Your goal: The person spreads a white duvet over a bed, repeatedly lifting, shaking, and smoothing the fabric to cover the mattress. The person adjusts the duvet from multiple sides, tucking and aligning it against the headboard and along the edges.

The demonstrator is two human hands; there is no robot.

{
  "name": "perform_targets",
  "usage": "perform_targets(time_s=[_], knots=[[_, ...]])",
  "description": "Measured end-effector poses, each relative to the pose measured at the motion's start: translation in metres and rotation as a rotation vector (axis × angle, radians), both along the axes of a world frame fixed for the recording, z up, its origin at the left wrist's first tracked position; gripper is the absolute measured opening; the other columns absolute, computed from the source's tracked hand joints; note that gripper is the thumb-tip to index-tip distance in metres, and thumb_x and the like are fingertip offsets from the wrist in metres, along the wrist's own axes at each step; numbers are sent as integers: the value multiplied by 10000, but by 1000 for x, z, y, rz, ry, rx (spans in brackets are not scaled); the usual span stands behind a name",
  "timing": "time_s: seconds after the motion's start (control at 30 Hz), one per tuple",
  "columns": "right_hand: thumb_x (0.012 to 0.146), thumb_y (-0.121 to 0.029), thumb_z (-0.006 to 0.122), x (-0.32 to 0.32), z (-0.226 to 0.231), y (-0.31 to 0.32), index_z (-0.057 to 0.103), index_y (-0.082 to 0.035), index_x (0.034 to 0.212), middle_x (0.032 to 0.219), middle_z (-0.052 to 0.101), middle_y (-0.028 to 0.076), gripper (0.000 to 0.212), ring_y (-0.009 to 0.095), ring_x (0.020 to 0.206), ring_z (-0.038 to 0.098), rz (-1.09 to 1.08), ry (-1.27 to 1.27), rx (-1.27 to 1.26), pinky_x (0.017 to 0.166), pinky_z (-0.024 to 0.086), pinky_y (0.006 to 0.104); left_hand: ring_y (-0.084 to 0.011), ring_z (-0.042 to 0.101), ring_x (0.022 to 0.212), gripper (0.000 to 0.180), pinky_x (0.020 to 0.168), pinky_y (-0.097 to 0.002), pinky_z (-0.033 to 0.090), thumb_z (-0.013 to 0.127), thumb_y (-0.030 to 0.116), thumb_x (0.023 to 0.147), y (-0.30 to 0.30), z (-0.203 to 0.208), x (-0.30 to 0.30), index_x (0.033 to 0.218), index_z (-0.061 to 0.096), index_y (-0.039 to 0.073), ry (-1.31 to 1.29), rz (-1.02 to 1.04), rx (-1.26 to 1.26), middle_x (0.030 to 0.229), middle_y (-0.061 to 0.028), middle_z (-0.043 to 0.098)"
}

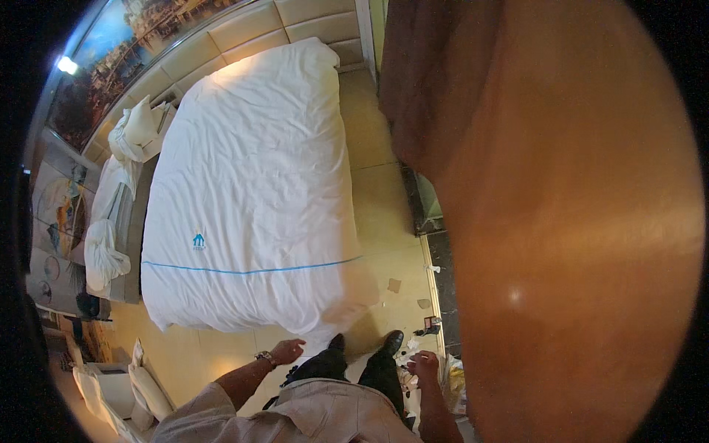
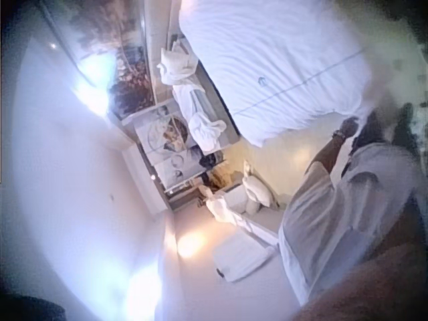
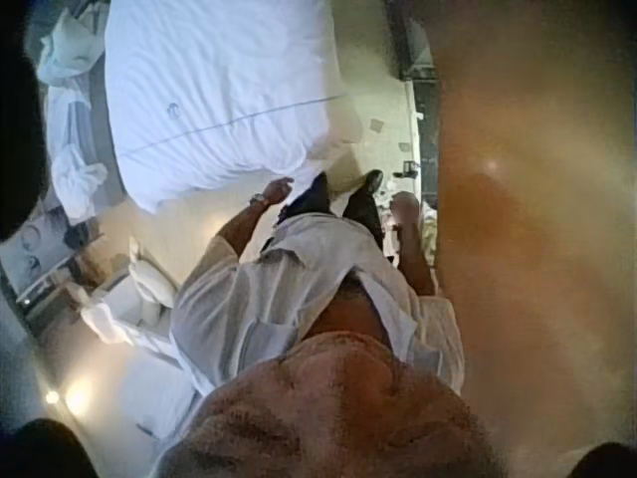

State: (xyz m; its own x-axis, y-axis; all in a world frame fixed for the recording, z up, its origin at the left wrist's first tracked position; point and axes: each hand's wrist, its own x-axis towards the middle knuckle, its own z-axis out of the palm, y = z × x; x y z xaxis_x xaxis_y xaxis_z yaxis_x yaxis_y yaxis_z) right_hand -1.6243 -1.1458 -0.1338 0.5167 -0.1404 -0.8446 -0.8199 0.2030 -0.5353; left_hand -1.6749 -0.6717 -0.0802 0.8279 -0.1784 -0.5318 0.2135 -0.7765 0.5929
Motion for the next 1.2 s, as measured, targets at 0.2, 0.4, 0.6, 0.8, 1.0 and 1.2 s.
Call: perform_targets(time_s=[0.2, 0.4, 0.6, 0.8, 1.0, 1.2], knots=[[892, -124, 616, 100, 62, 25, 493, 13, 1143, 946, 646, 188, 311, 244, 670, 669, 190, -118, 73, 541, 567, 360, -310, 670, 773, 331, 751, -421, 537, 557, 234, 840, 9, 3, 17, 1107, 634, 54, 206, 349, 73, 801, -162, 691], [922, -145, 614, 214, 85, 84, 460, 16, 1208, 973, 653, 191, 363, 220, 721, 665, 350, -177, 198, 584, 565, 338, -313, 670, 753, 386, 708, -417, 543, 576, 240, 855, -15, -60, 69, 1177, 569, 28, 18, 559, 83, 877, -180, 683], [906, -155, 630, 316, 46, 127, 487, 4, 1151, 931, 656, 165, 326, 195, 721, 659, 614, -32, 124, 586, 555, 324, -424, 618, 847, 350, 790, -496, 489, 604, 345, 851, -43, -77, 186, 845, 644, -2, 15, 708, 180, 871, -243, 659], [877, -215, 689, 375, 12, 168, 551, -43, 1063, 891, 655, 147, 289, 220, 677, 667, 964, 85, -157, 552, 547, 355, -438, 637, 836, 500, 836, -476, 495, 522, 441, 875, -3, -93, 186, 753, 710, -7, 231, 779, 109, 793, -267, 649], [845, -271, 717, 445, -20, 163, 582, -39, 1097, 891, 661, 132, 367, 242, 716, 678, 892, 19, 95, 611, 568, 389, -436, 443, 1181, 471, 1026, -490, 346, 620, 233, 790, 21, -56, 253, 1177, 514, -14, 63, 875, 345, 1238, -266, 493], [845, -259, 707, 535, -54, 187, 620, -11, 995, 805, 640, 123, 302, 234, 633, 642, 1204, -113, -26, 527, 525, 366, -470, 411, 1215, 629, 1061, -508, 330, 605, 238, 824, 35, -55, 311, 1345, 364, -18, 132, 928, 372, 1262, -301, 433]])
